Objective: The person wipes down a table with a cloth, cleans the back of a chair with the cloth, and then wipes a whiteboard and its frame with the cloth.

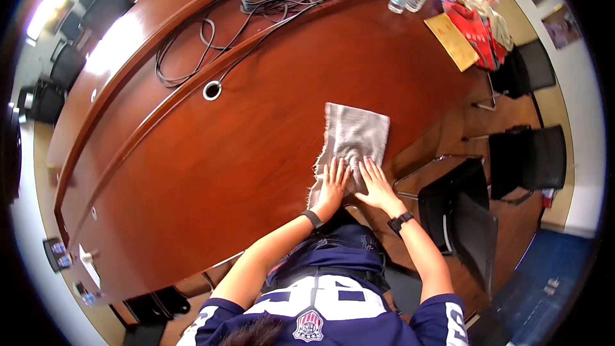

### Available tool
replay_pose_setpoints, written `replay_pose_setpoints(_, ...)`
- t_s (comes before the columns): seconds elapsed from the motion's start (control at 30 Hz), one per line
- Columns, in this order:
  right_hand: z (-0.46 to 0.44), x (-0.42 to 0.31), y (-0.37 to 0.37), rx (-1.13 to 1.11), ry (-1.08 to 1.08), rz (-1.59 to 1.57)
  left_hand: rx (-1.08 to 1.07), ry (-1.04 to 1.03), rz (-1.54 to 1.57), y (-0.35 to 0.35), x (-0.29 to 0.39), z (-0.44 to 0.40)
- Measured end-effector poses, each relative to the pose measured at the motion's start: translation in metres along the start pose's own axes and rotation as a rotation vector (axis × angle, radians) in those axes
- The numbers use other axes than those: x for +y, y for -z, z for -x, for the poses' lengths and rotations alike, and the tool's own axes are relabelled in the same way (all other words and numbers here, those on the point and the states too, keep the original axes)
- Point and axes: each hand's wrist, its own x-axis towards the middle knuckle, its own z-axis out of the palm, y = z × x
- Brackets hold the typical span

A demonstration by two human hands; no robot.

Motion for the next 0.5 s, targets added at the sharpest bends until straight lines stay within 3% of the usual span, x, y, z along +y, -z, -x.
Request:
replay_pose_setpoints(0.13,-0.019,0.017,0.006,-0.132,-0.022,0.034,0.135,-0.033,0.221,0.004,-0.013,0.005)
replay_pose_setpoints(0.2,-0.048,0.012,-0.001,-0.219,-0.083,-0.003,0.085,-0.071,0.255,0.005,-0.024,0.008)
replay_pose_setpoints(0.23,-0.063,0.005,0.002,-0.249,-0.052,0.001,0.021,-0.069,0.445,0.015,-0.036,0.012)
replay_pose_setpoints(0.33,-0.111,-0.022,0.015,-0.36,0.018,0.009,0.008,0.104,0.799,0.012,-0.066,0.02)
replay_pose_setpoints(0.5,-0.207,-0.08,-0.017,-0.361,0.265,0.095,0.048,0.385,0.745,-0.001,-0.133,0.056)
